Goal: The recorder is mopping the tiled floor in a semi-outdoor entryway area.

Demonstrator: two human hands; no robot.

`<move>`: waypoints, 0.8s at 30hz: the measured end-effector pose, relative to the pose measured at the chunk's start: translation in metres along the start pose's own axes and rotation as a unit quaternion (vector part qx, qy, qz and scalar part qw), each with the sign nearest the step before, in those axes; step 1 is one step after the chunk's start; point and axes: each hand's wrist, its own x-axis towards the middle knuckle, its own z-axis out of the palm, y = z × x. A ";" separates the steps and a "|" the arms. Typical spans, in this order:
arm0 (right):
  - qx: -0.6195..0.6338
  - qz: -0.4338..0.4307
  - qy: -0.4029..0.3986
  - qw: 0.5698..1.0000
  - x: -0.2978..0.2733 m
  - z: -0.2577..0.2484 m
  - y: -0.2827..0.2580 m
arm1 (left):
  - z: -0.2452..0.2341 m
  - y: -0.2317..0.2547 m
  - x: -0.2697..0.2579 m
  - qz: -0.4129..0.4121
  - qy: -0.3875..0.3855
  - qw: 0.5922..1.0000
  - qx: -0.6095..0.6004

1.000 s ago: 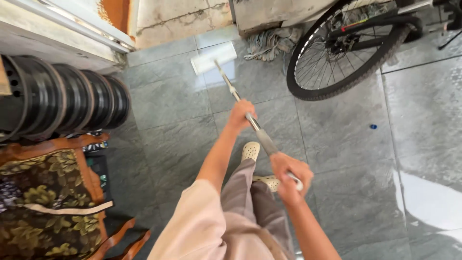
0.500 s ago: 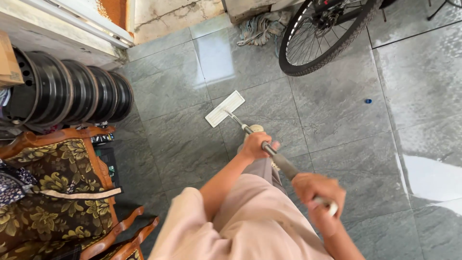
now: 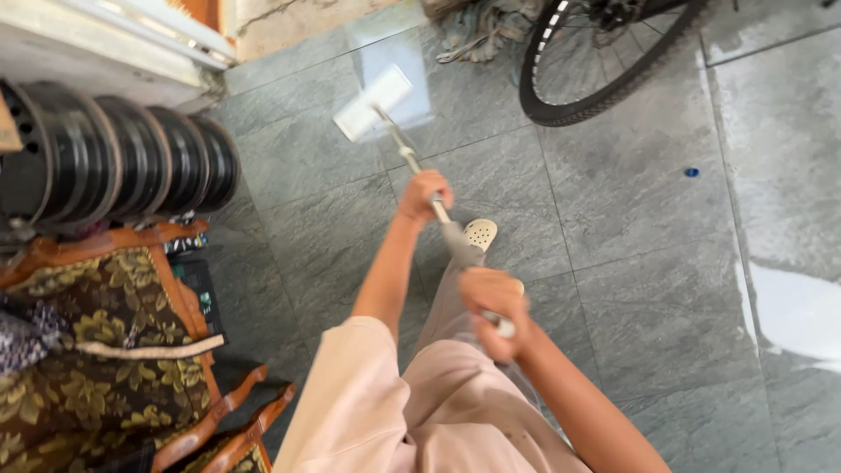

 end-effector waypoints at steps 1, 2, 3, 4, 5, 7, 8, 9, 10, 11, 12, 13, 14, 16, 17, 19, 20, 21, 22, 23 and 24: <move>-0.005 0.000 0.007 1.000 0.000 0.003 0.008 | -0.006 -0.008 -0.004 0.005 -0.005 1.000 -0.005; 0.004 0.003 0.000 1.000 -0.002 0.007 0.012 | -0.008 -0.012 -0.009 0.007 -0.024 0.999 0.028; 0.014 0.006 -0.007 1.000 -0.005 0.010 0.017 | -0.009 -0.017 -0.013 0.010 -0.043 0.997 0.061; 0.008 0.010 0.002 1.000 -0.013 0.006 0.011 | -0.003 -0.012 -0.018 0.014 -0.050 0.997 0.052; 0.013 0.018 0.003 1.000 -0.022 0.003 0.004 | 0.004 -0.007 -0.023 0.005 -0.070 0.995 0.067; 0.014 0.018 0.009 1.000 -0.030 -0.011 -0.010 | 0.018 0.008 -0.018 0.006 -0.092 0.992 0.085; 0.017 0.028 0.011 0.999 -0.032 -0.021 -0.021 | 0.026 0.024 -0.014 0.000 -0.106 0.993 0.058; 0.020 0.038 0.012 0.999 -0.036 -0.031 -0.033 | 0.034 0.042 -0.011 -0.006 -0.120 0.992 0.032; 0.022 0.039 0.025 0.999 -0.041 -0.040 -0.055 | 0.042 0.067 -0.005 -0.004 -0.132 0.991 0.030; 0.004 0.073 0.023 0.997 -0.047 -0.051 -0.077 | 0.050 0.093 0.000 0.009 -0.129 0.992 -0.004; -0.025 0.101 0.023 0.994 -0.047 -0.068 -0.093 | 0.066 0.110 0.022 0.033 -0.122 0.991 -0.043; -0.034 0.096 0.037 0.994 -0.051 -0.078 -0.107 | 0.086 0.126 0.026 0.047 -0.131 0.989 -0.048; -0.028 0.094 0.050 0.994 -0.059 -0.090 -0.124 | 0.110 0.144 0.029 0.019 -0.126 0.991 -0.050; -0.030 0.091 0.079 0.992 -0.078 -0.106 -0.153 | 0.150 0.180 0.038 0.000 -0.134 0.989 -0.059; -0.044 0.107 0.099 0.988 -0.089 -0.112 -0.165 | 0.168 0.196 0.044 0.027 -0.139 0.986 -0.087; -0.059 0.129 0.142 0.980 -0.113 -0.117 -0.182 | 0.196 0.223 0.047 0.058 -0.164 0.977 -0.126; -0.084 0.133 0.148 0.976 -0.123 -0.120 -0.183 | 0.209 0.229 0.052 0.057 -0.175 0.973 -0.136; -0.109 0.139 0.154 0.972 -0.133 -0.124 -0.184 | 0.222 0.235 0.058 0.056 -0.186 0.970 -0.147; -0.116 0.138 0.166 0.969 -0.137 -0.127 -0.185 | 0.228 0.236 0.063 0.066 -0.194 0.967 -0.153; -0.124 0.128 0.175 0.968 -0.139 -0.131 -0.184 | 0.235 0.236 0.068 0.080 -0.177 0.967 -0.168; -0.126 0.122 0.186 0.967 -0.141 -0.133 -0.186 | 0.238 0.237 0.068 0.088 -0.163 0.966 -0.182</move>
